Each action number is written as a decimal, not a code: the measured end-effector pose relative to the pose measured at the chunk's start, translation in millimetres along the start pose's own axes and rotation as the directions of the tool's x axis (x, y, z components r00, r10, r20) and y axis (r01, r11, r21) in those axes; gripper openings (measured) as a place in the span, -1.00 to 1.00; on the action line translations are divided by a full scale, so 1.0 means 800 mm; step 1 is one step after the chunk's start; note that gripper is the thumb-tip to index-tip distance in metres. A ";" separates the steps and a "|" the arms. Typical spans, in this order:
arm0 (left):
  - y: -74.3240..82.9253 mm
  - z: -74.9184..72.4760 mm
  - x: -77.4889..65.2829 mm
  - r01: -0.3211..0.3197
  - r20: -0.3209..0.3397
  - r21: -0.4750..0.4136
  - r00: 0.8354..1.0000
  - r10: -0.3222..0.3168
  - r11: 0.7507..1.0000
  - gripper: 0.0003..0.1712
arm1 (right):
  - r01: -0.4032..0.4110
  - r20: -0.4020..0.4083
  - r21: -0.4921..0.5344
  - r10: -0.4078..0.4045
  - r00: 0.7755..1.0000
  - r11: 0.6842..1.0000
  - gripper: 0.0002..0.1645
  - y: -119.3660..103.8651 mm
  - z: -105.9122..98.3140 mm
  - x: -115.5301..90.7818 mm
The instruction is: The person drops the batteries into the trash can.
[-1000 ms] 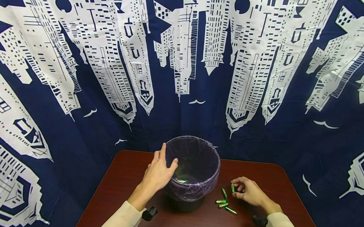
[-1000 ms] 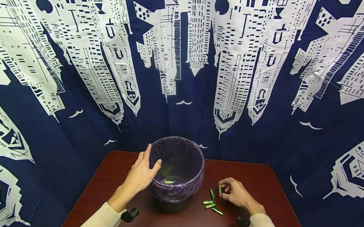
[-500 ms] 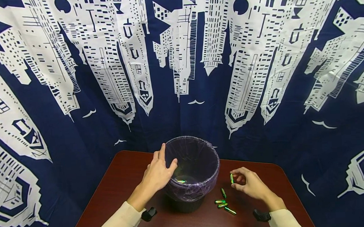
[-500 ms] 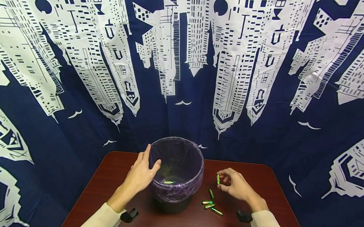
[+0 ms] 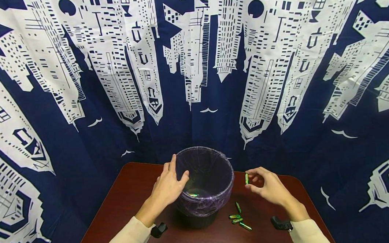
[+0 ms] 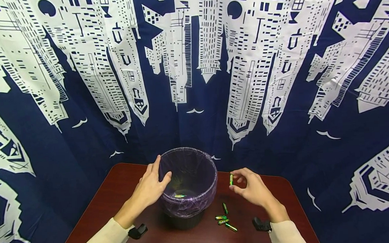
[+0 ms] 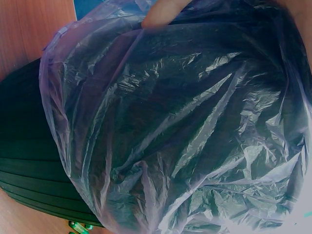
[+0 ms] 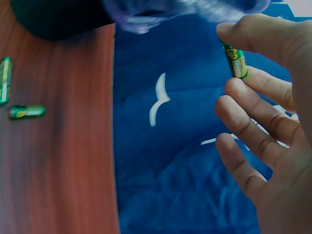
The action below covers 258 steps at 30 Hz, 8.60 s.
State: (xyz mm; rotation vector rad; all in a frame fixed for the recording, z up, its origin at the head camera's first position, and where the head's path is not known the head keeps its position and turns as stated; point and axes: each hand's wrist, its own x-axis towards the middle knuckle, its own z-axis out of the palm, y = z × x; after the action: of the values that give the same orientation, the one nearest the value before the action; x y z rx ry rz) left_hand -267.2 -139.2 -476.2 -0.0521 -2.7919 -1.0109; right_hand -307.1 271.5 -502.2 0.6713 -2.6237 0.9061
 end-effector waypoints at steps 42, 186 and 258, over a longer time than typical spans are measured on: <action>-0.001 0.002 -0.001 -0.031 -0.021 0.010 0.999 0.032 0.999 0.09 | 0.127 0.059 -0.003 -0.127 0.990 0.992 -0.46 -0.165 -0.010 0.143; 0.001 -0.002 0.000 -0.029 -0.014 0.038 0.999 0.029 0.999 0.11 | -0.234 0.440 0.119 0.160 0.884 0.965 -0.38 0.102 0.114 -0.047; 0.003 -0.004 0.001 -0.026 -0.005 0.087 1.000 0.026 0.996 0.09 | -0.090 0.151 0.042 0.083 0.985 0.995 -0.48 0.064 0.055 -0.021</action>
State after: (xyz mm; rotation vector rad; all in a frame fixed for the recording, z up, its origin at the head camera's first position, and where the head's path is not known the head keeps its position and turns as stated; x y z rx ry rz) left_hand -267.6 -139.8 -472.1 -0.0741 -2.8183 -0.8813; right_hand -324.1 284.2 -568.4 0.6651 -2.7900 0.9829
